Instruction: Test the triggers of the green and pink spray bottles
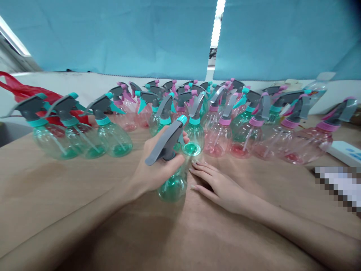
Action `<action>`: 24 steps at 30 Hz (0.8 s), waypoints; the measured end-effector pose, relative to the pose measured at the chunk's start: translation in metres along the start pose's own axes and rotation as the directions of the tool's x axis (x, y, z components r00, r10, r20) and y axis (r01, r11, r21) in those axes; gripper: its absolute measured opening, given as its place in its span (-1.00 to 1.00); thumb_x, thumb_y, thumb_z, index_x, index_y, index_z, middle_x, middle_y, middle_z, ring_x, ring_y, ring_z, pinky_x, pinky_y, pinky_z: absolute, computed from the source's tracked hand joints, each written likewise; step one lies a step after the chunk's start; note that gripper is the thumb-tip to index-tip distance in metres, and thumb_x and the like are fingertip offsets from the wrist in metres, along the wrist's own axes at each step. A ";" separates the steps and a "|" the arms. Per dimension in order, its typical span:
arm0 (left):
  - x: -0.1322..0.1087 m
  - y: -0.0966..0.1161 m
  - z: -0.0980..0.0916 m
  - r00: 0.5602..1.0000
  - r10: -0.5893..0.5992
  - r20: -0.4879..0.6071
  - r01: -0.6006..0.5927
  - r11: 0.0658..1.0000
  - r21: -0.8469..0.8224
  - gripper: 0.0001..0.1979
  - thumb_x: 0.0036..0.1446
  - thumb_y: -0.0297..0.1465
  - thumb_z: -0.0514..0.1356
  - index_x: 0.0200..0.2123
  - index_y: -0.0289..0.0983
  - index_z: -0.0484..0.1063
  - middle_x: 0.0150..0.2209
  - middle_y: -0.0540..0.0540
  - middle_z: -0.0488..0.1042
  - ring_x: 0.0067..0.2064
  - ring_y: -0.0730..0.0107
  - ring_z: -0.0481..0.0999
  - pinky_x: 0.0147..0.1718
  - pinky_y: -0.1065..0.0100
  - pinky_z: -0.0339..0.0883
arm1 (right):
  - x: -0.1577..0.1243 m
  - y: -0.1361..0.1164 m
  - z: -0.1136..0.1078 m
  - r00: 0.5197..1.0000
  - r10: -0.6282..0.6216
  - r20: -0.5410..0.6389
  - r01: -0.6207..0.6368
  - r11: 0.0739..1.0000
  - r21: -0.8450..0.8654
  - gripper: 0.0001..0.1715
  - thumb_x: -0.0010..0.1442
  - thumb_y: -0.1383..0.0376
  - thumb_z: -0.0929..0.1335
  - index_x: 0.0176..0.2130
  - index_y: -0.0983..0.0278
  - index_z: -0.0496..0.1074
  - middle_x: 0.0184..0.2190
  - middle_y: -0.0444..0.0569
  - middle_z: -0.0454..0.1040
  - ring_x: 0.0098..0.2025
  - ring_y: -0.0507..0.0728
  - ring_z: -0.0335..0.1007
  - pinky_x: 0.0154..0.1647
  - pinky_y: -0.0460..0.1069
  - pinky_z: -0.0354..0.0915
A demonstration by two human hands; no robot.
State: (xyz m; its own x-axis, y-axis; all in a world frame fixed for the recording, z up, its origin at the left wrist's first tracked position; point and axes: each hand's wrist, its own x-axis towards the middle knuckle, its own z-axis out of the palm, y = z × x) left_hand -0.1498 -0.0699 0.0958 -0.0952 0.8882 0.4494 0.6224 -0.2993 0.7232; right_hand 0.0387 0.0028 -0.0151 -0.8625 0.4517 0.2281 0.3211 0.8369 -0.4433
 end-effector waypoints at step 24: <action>-0.002 -0.007 -0.001 0.999 -0.003 0.033 0.005 0.999 -0.043 -0.65 0.00 -0.50 0.13 -0.10 -0.18 0.29 -0.07 -0.03 0.49 -0.35 0.40 0.51 -0.34 0.33 0.39 | 0.000 0.000 0.001 1.000 0.006 -0.003 -0.006 1.000 -0.008 -0.38 0.36 0.03 0.21 0.22 0.36 0.30 0.26 0.14 0.28 0.32 0.27 0.09 0.30 0.23 0.12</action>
State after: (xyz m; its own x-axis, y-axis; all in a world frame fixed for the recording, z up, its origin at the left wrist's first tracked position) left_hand -0.1549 -0.0701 0.0907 -0.0712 0.9004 0.4293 0.5880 -0.3098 0.7472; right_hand 0.0389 0.0024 -0.0156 -0.8592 0.4581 0.2279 0.3296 0.8363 -0.4382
